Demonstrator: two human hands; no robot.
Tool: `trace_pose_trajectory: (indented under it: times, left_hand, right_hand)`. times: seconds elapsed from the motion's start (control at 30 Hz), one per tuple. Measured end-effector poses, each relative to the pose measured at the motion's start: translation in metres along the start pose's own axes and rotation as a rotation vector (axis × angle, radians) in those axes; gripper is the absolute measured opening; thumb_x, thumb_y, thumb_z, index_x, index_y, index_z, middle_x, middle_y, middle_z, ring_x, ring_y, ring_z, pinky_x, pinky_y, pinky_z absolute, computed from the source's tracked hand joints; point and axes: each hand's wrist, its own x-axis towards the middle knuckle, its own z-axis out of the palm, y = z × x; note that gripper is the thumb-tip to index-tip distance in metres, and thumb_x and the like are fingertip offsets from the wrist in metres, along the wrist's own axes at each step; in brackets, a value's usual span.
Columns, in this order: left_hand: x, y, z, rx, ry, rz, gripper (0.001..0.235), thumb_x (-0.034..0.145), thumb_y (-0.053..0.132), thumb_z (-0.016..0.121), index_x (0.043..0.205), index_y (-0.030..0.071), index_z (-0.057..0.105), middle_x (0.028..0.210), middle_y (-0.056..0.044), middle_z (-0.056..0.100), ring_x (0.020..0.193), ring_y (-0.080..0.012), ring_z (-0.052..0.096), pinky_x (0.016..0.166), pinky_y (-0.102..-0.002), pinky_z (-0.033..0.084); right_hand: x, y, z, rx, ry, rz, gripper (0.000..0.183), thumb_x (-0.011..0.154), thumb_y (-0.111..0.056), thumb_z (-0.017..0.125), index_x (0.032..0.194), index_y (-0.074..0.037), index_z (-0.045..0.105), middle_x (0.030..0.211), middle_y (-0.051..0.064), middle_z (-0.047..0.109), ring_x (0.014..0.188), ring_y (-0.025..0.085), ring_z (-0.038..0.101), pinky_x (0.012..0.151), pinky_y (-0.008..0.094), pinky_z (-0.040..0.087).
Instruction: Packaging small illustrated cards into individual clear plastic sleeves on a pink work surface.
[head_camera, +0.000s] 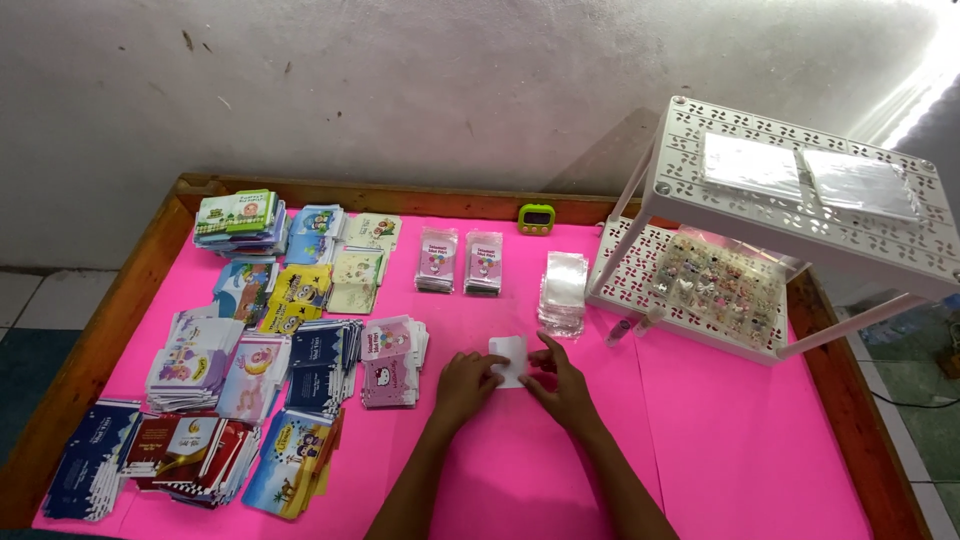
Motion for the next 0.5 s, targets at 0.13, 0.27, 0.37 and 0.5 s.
trace_pose_trajectory:
  times: [0.13, 0.27, 0.37, 0.5]
  left_hand:
    - [0.009, -0.021, 0.016, -0.099, 0.044, -0.029, 0.035, 0.095, 0.030, 0.070, 0.130, 0.026, 0.066, 0.099, -0.004, 0.068, 0.106, -0.0270, 0.059, 0.099, -0.049, 0.046]
    - [0.006, -0.021, 0.008, -0.194, 0.085, 0.001, 0.034, 0.091, 0.020, 0.070, 0.123, 0.014, 0.063, 0.097, -0.011, 0.072, 0.100, -0.0341, 0.063, 0.090, -0.050, 0.050]
    - [0.000, -0.012, -0.002, -0.262, 0.111, 0.000, 0.030, 0.094, 0.016, 0.063, 0.124, 0.010, 0.062, 0.099, -0.017, 0.073, 0.096, -0.0366, 0.067, 0.085, -0.050, 0.053]
    - [-0.006, 0.003, -0.012, -0.267, 0.141, 0.023, 0.033, 0.095, 0.018, 0.064, 0.128, 0.015, 0.063, 0.101, -0.016, 0.071, 0.092, -0.0340, 0.071, 0.082, -0.047, 0.057]
  right_hand:
    - [-0.001, -0.013, 0.003, -0.037, -0.109, -0.020, 0.082, 0.084, -0.021, 0.084, 0.154, -0.010, 0.042, 0.120, 0.019, 0.072, 0.115, 0.038, 0.068, 0.105, 0.052, 0.052]
    - [0.002, 0.007, 0.002, -0.223, -0.185, -0.231, 0.045, 0.094, -0.027, 0.069, 0.136, -0.012, 0.064, 0.116, 0.013, 0.074, 0.112, 0.034, 0.067, 0.102, 0.046, 0.051]
    - [0.004, 0.012, 0.004, -0.255, -0.207, -0.307, 0.035, 0.099, -0.021, 0.060, 0.132, -0.013, 0.067, 0.117, 0.011, 0.074, 0.111, 0.031, 0.066, 0.101, 0.044, 0.050]
    - [0.005, 0.012, 0.002, -0.276, -0.227, -0.339, 0.033, 0.098, -0.016, 0.056, 0.127, -0.016, 0.071, 0.122, 0.009, 0.074, 0.112, 0.031, 0.064, 0.100, 0.045, 0.049]
